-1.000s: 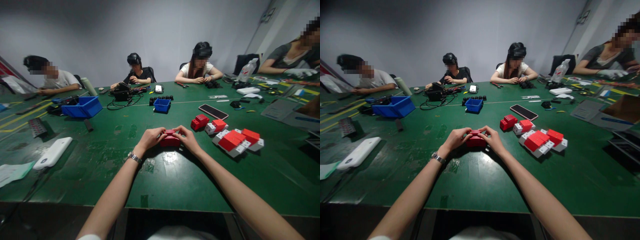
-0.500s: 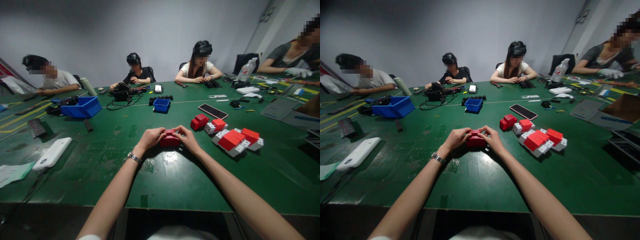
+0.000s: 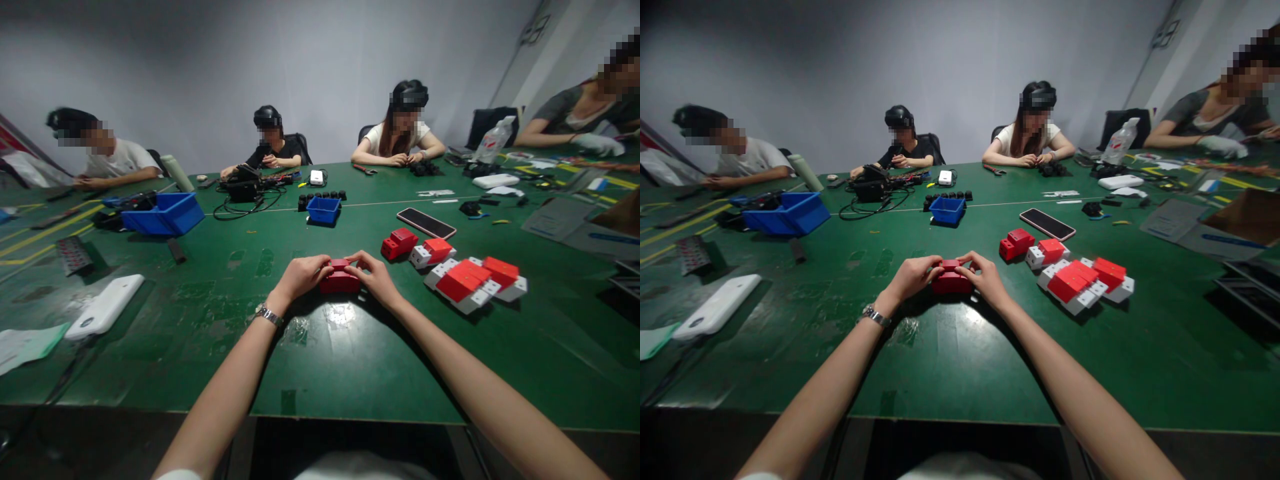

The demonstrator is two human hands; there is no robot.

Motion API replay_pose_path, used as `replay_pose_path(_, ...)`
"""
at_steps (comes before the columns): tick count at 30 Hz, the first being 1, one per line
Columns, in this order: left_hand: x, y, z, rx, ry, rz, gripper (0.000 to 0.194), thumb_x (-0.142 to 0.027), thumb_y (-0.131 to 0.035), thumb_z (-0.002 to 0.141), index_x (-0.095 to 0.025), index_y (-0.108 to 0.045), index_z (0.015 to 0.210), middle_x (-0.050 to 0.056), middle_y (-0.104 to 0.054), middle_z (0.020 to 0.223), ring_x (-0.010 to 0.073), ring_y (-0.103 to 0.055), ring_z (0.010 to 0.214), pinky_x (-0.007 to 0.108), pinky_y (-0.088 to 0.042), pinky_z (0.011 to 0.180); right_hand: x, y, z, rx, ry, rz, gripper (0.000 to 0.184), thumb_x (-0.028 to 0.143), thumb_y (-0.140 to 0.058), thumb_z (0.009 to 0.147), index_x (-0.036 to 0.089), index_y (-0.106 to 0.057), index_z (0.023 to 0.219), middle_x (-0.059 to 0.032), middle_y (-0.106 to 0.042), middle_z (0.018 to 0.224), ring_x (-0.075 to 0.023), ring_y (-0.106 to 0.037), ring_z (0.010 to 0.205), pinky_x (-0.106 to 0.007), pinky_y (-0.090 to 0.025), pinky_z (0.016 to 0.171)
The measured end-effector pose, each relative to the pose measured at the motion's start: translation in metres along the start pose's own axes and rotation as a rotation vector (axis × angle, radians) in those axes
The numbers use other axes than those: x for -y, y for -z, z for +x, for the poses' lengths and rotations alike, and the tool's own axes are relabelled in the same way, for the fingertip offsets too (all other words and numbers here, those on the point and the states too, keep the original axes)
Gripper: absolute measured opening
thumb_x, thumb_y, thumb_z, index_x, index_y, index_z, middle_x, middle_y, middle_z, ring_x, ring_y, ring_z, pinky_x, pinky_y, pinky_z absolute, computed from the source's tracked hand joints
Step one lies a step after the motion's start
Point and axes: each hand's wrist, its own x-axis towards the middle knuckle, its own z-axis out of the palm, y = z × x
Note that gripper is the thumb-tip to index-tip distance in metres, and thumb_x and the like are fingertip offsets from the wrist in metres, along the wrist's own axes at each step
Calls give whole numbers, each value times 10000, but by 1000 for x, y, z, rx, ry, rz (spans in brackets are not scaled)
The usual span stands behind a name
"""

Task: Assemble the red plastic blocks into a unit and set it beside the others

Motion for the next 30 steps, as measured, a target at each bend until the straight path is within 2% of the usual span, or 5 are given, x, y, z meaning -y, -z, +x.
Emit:
replay_pose_path(10, 1, -2, -1, -35, -4, -23, 249, -361, -442, 904, -162, -576, 968, 49, -681, 826, 147, -644, 728, 223, -448, 632, 0, 1, 1, -5, 0, -1, 216, 370, -601, 781, 180, -642, 876, -1, -611, 749, -119, -460, 618, -241, -352, 612)
replay_pose_path(30, -1, 1, 1, -33, -31, 10, 248, -352, -439, 905, -160, -593, 930, 44, -681, 786, 139, -631, 667, 218, -418, 585, -2, -1, 0, -5, -20, 9, 220, 367, -596, 778, 177, -639, 880, -1, -608, 752, -119, -461, 618, -241, -347, 599)
